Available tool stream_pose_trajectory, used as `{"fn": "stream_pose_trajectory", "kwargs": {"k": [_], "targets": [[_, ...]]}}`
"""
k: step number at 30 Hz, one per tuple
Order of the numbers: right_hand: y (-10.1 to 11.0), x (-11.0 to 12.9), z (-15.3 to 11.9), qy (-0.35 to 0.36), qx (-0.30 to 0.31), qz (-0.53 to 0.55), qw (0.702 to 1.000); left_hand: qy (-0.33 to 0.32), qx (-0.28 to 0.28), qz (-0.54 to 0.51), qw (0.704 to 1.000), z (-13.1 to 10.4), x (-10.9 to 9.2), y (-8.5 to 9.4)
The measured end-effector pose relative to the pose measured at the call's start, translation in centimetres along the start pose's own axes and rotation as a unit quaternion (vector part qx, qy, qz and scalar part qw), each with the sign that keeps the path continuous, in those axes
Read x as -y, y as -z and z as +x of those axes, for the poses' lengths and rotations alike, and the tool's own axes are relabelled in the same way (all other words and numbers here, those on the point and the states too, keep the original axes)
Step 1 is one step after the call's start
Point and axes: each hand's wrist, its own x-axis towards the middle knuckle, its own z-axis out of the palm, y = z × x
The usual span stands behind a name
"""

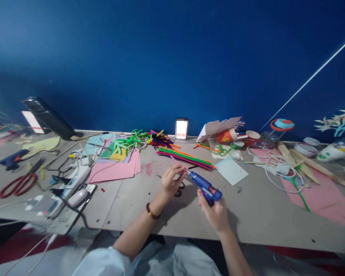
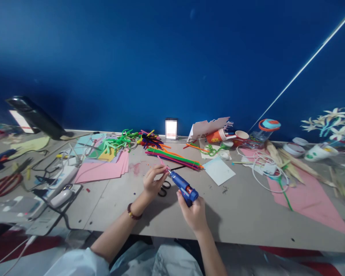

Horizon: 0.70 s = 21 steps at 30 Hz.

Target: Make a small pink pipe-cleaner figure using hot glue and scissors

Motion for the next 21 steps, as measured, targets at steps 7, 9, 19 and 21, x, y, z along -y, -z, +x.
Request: {"fn": "stream_pose_trajectory", "kwargs": {"k": [7, 9, 19, 21], "targets": [[0.31, 1.14, 0.2, 0.033, 0.013, -0.037, 0.999, 0.0, 0.008, 0.007, 1.0, -0.67, 0.56, -0.03], [0.5, 1.13, 0.09, -0.012, 0.029, -0.01, 0.999, 0.004, 0.011, 0.005, 1.0, -0.67, 0.56, -0.02], [0.58, 1.0, -0.35, -0.114, 0.045, 0.114, 0.986, 0.027, 0.005, -0.01, 1.0, -0.33, 0.3, -0.07], [0.46, 0.87, -0.33, -0.11, 0.047, 0.109, 0.987, 0.018, 0.003, -0.009, 1.0, -0.35, 0.32, -0.08]]}}
